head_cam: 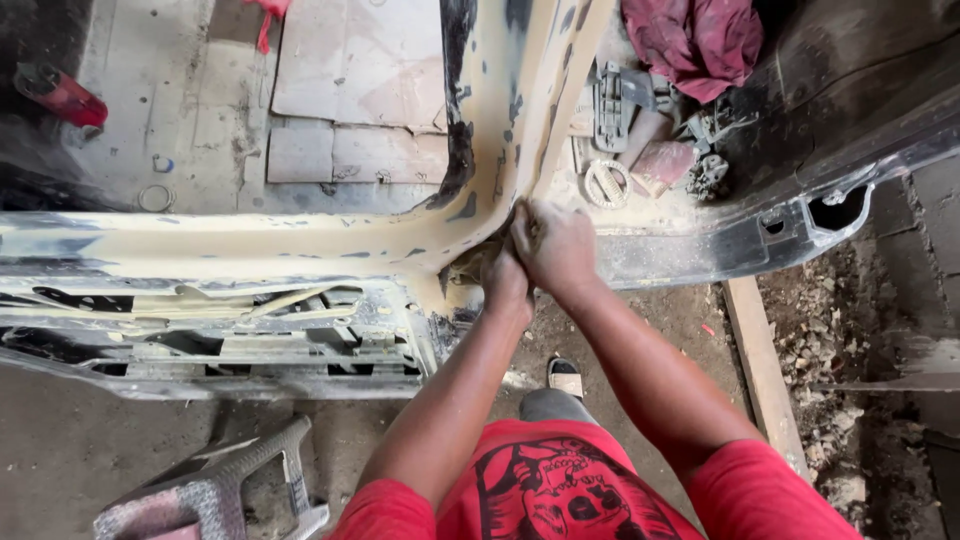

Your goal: The person sands the surface of a car bumper with a sanding block, focusing on the edges and corners. They use both hands to hold and maneuver the block across the bodywork, applying pressure to smooth the surface.

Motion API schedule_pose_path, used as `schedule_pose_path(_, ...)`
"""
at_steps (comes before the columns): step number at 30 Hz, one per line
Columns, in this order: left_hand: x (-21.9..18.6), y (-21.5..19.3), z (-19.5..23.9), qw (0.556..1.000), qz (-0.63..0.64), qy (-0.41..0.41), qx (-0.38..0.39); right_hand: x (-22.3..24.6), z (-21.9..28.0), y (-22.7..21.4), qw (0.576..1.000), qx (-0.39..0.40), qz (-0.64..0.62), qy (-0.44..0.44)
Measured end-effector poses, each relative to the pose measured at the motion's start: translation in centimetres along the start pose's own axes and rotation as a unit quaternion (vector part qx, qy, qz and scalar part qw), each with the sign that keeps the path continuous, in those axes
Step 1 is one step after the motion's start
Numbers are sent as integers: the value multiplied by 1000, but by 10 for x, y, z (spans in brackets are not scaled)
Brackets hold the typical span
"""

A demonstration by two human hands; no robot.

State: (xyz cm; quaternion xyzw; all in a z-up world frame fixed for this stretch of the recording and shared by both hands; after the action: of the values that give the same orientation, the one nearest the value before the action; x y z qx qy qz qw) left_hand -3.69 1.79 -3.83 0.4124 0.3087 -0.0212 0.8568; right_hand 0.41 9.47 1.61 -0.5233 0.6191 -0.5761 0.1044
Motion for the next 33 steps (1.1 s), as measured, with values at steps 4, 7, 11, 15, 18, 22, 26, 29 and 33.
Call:
schedule_pose_path(4, 3, 4, -11, 999, -7, -51, -15, 23, -8, -29, 999, -40, 0, -17)
schedule_pose_path(7, 0, 6, -18, 998, -35, 50, 30, 25, -5, -37, 996, -79, -35, -17)
schedule_pose_path(11, 5, -1, -23, 1000, -18, 5, -5, 26, -7, -36, 998, -52, -42, 1)
schedule_pose_path(15, 10, -9, -34, 989, -89, 99, -59, 28, -2, -39, 994, -77, -76, 3)
schedule_pose_path(18, 1, -3, -7, 999, 5, -2, -35, 19, -5, -28, 997, -58, -60, 0)
schedule_pose_path(22, 8, -1, -26, 995, -40, 73, 62, 23, -6, -35, 998, -53, -32, -4)
schedule_pose_path(26, 4, -5, -21, 1000, -17, -10, -16, 16, -13, -24, 999, 3, -34, 43)
schedule_pose_path(29, 10, -6, -20, 999, -38, -18, -5, 14, -9, -25, 997, 36, -16, 72)
schedule_pose_path(33, 6, -13, -21, 999, -41, -12, -33, 11, -3, -12, 999, 12, 32, 28)
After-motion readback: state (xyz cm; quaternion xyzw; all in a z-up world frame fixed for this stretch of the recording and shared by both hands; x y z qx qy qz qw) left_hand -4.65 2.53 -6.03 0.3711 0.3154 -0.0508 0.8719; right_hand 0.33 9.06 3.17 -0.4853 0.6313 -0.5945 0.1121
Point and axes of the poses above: each hand's wrist, its own z-axis away from the middle knuckle, its own y-axis out of the palm, x = y × z, the point moved 5 cm from there along -z, towards the middle knuckle, and after that the axes turned 6 degrees about -y, right-handed, at the moved point
